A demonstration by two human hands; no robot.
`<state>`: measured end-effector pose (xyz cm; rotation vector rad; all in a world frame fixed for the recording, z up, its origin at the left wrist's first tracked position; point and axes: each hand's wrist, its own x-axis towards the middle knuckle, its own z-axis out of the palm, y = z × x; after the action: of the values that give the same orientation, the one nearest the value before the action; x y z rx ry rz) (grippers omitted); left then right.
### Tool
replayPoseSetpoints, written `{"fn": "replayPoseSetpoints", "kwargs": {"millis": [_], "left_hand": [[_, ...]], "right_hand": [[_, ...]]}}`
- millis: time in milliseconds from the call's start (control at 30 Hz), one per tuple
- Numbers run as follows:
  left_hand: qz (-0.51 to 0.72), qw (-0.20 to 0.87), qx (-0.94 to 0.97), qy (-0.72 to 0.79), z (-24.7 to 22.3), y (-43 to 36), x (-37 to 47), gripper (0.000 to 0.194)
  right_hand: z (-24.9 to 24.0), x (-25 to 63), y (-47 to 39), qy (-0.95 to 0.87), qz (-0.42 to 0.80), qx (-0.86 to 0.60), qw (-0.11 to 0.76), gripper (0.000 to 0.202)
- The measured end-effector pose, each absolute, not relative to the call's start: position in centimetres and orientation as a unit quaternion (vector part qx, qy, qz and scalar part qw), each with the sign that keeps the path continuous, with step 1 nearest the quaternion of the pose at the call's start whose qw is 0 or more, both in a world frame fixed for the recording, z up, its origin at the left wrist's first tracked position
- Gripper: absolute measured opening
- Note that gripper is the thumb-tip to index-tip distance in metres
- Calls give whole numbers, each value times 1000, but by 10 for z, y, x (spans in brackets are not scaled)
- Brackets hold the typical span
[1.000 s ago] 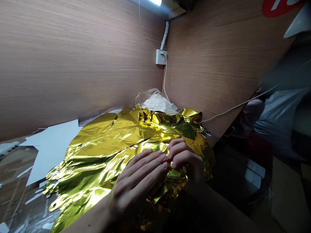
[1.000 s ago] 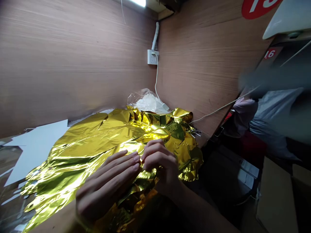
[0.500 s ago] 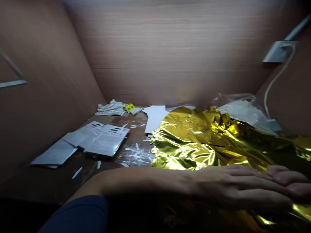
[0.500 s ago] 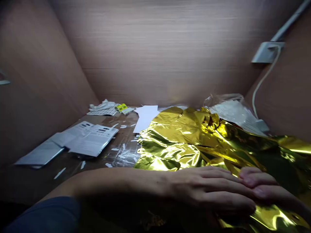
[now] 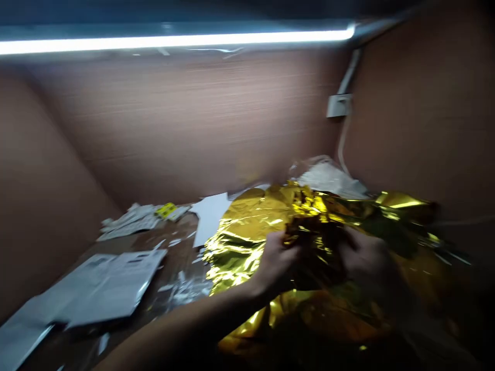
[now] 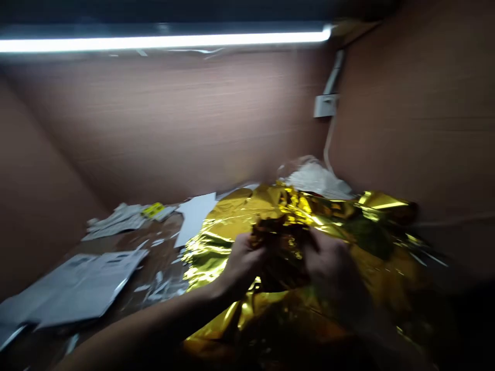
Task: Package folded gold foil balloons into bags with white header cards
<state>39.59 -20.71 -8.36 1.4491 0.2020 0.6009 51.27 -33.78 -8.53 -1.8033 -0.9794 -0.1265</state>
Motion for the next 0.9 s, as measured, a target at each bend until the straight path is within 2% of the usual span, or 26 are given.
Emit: {"fn": "replayPoseSetpoints", "kwargs": {"millis": [67,167,267,333,400,433,533,600,667,767,833,900], "left_hand": [[253,724,628,134,-86,-208,399,36],[234,719,637,150,-93,-206,405,39],[245,707,645,154,-93,-207,406,35],[259,711,638,143,-89,-209,405,25],[270,721,626,127,-82,-210,404,20],[278,722,621,121,-79,-210,403,24],[334,679,647,97,-75,-207,401,56],[400,597,691,74,-76,-204,399,64],[453,514,727,44,-77,-202,397,47],[490,445,749,6,-75,-201,393,15],[496,409,766,6,-71,-201,390,10],[498,376,782,10,-67,-202,386,14]], "right_hand": [[-78,518,-337,-411,-44,-782,467,21],[-74,521,-326,-397,-96,-816,408,19],[-82,518,-316,-389,-223,-830,332,21],[-91,516,-315,-412,-311,-794,320,25],[-99,517,-316,-457,-365,-736,339,26],[-102,518,-318,-481,-377,-708,354,25],[-104,519,-322,-525,-376,-643,413,21],[-103,517,-324,-532,-344,-619,464,19],[-101,512,-325,-527,-303,-599,521,21],[-97,502,-326,-506,-254,-578,587,25],[-95,497,-327,-501,-235,-568,609,23],[-95,492,-327,-496,-231,-564,618,20]]}}
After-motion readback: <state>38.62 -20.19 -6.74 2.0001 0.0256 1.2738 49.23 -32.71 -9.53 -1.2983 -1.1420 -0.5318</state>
